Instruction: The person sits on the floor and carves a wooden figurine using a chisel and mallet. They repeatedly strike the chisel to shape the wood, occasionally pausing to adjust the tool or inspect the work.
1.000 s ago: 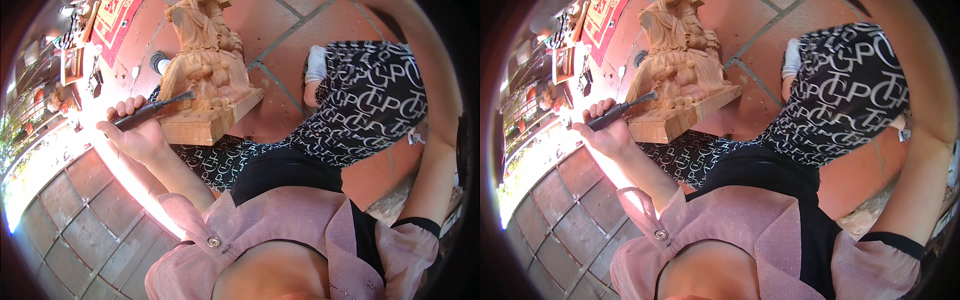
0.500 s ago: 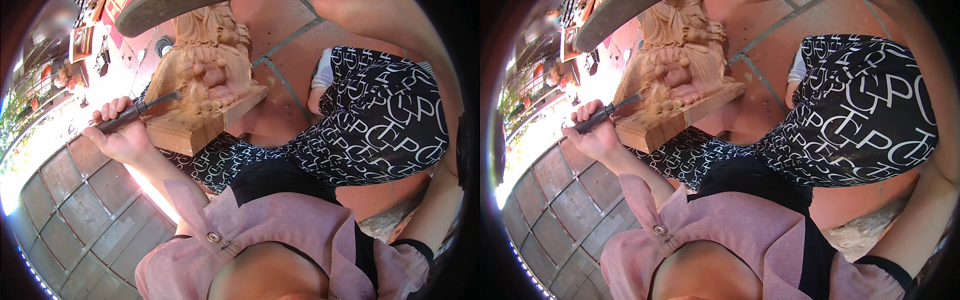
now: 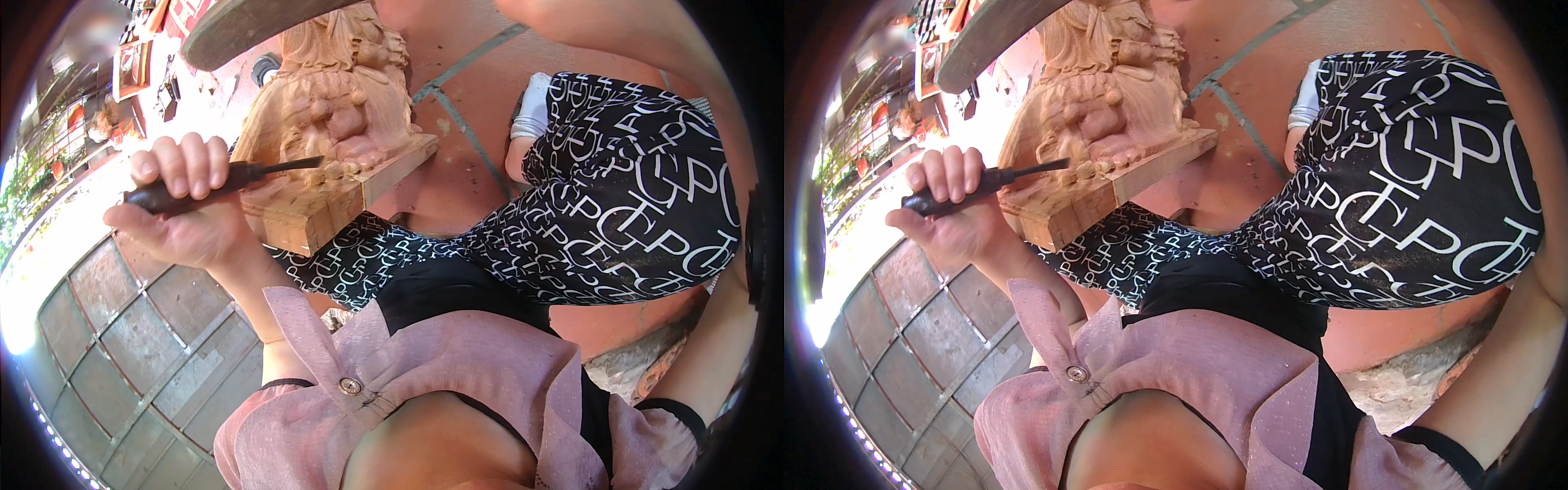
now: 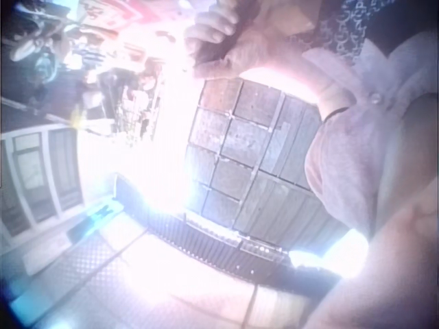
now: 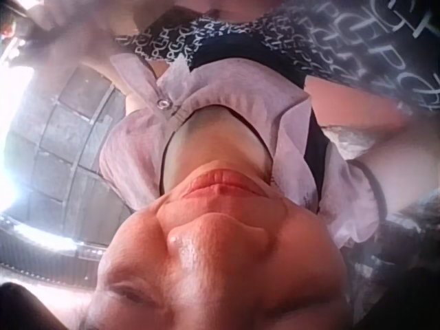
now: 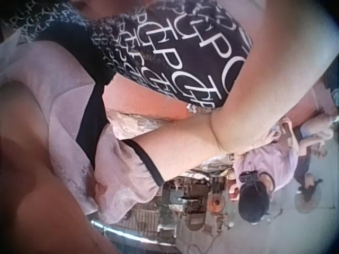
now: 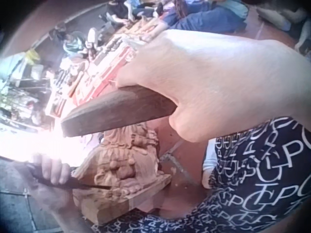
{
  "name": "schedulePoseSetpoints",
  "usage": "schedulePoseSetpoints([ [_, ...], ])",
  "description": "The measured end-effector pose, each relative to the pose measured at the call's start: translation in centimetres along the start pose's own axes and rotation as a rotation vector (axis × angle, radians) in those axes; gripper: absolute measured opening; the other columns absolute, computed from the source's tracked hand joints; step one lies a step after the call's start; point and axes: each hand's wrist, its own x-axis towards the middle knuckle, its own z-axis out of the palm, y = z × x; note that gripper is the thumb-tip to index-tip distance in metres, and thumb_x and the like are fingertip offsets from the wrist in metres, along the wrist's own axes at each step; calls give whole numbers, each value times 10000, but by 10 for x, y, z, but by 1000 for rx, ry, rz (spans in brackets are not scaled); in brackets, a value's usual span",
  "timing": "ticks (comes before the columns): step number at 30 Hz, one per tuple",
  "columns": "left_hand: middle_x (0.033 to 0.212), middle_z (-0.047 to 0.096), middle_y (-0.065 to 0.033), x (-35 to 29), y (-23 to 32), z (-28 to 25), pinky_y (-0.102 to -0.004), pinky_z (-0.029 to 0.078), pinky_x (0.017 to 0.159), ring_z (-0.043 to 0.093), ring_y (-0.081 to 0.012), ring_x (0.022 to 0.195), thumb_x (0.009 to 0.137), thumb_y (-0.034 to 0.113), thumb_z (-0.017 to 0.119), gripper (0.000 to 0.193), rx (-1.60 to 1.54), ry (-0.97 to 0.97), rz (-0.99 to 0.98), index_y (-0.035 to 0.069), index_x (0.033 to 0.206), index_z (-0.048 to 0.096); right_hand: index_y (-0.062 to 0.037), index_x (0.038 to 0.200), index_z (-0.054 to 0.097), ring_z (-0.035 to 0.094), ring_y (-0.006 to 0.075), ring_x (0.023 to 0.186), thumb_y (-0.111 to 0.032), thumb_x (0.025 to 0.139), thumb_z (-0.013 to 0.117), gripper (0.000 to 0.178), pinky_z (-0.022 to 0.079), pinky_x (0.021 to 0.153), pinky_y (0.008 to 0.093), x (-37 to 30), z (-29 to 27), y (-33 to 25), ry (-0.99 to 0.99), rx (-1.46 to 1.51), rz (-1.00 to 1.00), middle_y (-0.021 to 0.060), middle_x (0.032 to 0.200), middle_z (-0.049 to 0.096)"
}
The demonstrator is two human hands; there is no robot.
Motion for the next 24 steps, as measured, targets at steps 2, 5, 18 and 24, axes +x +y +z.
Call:
schedulePoseSetpoints([
  [2,683,428,22,-2,-4,-1,-270,323,547,380,-115,573,887,623,588,519,29,-38,-65,106,936,591,72,1185,559,663,380,827,80,649,532,536,501,668,389,1,5,3,-7,13,-4,269,868,643],
  [5,670,420,17,-4,0,0,-274,321,529,375,-121,557,905,632,550,552,61,-52,-93,83,958,584,72,1187,557,662,382,825,77,652,530,535,501,668,389,5,3,8,-17,17,19,269,868,643],
  [18,681,420,17,10,27,-1,-275,351,551,398,-119,579,926,615,523,522,124,-57,-55,103,987,602,71,1195,549,659,388,819,65,663,523,532,498,669,386,22,-3,2,-43,-12,33,272,869,640],
  [24,663,404,-1,22,21,-27,-282,344,549,373,-139,576,1004,533,428,495,46,-1,-211,85,927,623,66,1233,526,658,392,839,57,668,519,565,498,687,390,67,-17,-13,-290,70,224,280,884,636],
])
